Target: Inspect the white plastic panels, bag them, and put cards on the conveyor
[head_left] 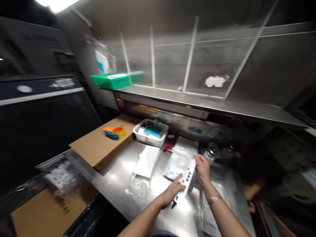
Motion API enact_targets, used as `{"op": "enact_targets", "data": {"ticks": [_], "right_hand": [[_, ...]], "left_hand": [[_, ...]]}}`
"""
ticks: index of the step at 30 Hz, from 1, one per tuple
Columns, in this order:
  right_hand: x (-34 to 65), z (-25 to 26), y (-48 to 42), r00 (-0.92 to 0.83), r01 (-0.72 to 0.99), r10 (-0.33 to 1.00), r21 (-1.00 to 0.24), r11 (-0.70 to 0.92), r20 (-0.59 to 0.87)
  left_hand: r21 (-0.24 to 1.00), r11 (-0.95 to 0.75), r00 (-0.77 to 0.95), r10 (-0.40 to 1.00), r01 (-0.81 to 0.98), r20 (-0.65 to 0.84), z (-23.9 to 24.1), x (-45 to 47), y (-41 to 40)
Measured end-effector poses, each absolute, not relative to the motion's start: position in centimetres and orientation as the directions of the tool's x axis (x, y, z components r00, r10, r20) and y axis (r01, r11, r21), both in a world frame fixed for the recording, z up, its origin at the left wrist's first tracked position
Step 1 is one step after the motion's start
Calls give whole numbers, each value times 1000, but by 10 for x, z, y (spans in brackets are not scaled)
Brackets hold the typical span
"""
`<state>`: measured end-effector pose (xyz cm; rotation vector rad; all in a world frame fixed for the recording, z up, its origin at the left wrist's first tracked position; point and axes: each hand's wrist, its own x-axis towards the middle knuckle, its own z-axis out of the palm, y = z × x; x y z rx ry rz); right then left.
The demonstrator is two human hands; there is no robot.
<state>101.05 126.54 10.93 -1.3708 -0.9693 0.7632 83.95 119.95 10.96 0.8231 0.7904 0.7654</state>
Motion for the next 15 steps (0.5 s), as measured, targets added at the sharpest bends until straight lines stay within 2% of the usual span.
{"op": "enact_targets", "data": {"ticks": [2,4,6,8,11,15], "right_hand": [[1014,114,1256,390,189,901,-974,123,189],[1014,114,1239,304,258,922,-952,165,242],[1007,111,1220,233,299,934,-934,196,270],[994,108,1205,188,321,940,-922,215,285],[972,110,1196,93,325,951,-912,250,294],[954,125,1203,-29,298,954,-909,293,298]], "left_hand": [[800,550,499,777,-239,-385,120,845,1207],[634,704,575,677,-321,-460,126,847,1211],[411,778,645,626,-475,-438,128,845,1211],[269,742,643,669,-615,-373,124,840,1210],[199,681,592,719,-705,-363,117,832,1205],[149,679,620,724,-719,-302,117,821,1185]]}}
